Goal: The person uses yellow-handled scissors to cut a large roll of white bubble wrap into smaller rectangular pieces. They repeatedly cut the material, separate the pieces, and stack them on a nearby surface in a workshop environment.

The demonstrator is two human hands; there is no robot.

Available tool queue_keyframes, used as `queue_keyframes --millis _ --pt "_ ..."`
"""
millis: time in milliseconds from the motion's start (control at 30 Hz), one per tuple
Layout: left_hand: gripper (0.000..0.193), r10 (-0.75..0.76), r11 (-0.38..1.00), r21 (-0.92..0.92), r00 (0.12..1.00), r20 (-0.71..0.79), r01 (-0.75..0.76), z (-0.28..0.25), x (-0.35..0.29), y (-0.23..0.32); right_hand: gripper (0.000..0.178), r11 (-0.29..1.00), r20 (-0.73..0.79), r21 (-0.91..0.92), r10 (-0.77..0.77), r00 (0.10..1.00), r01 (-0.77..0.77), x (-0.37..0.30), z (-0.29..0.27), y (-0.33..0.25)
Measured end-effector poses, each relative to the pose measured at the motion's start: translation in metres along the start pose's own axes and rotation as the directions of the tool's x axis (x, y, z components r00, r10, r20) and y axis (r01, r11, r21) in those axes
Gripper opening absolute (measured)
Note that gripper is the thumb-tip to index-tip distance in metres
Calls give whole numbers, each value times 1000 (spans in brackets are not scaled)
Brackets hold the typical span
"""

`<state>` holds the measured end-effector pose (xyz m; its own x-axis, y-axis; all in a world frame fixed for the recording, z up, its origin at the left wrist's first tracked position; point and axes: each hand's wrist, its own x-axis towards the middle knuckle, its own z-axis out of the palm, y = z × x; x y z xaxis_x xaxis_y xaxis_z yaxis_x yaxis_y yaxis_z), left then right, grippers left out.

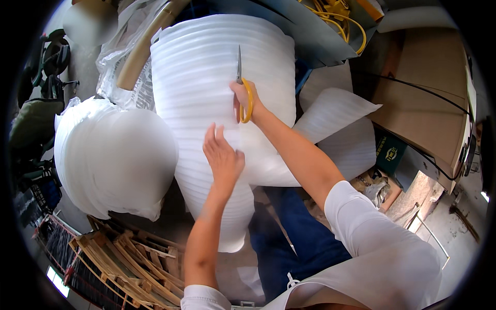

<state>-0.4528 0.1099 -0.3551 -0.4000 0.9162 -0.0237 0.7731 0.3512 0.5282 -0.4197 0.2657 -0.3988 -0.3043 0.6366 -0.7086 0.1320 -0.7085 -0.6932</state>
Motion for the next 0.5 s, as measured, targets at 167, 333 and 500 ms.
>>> queue_keyframes --millis 167,333,500 --pt "89 28 976 209 991 128 -54 15 68 -10 17 991 6 -96 -98 995 98 -7 9 -2" --pt "71 68 830 528 973 222 -179 -4 87 -16 17 999 -7 -44 -15 1000 15 -15 6 -13" --pt "51 183 933 299 980 83 -200 -10 105 -37 20 998 70 -15 54 996 -53 -26 13 -11"
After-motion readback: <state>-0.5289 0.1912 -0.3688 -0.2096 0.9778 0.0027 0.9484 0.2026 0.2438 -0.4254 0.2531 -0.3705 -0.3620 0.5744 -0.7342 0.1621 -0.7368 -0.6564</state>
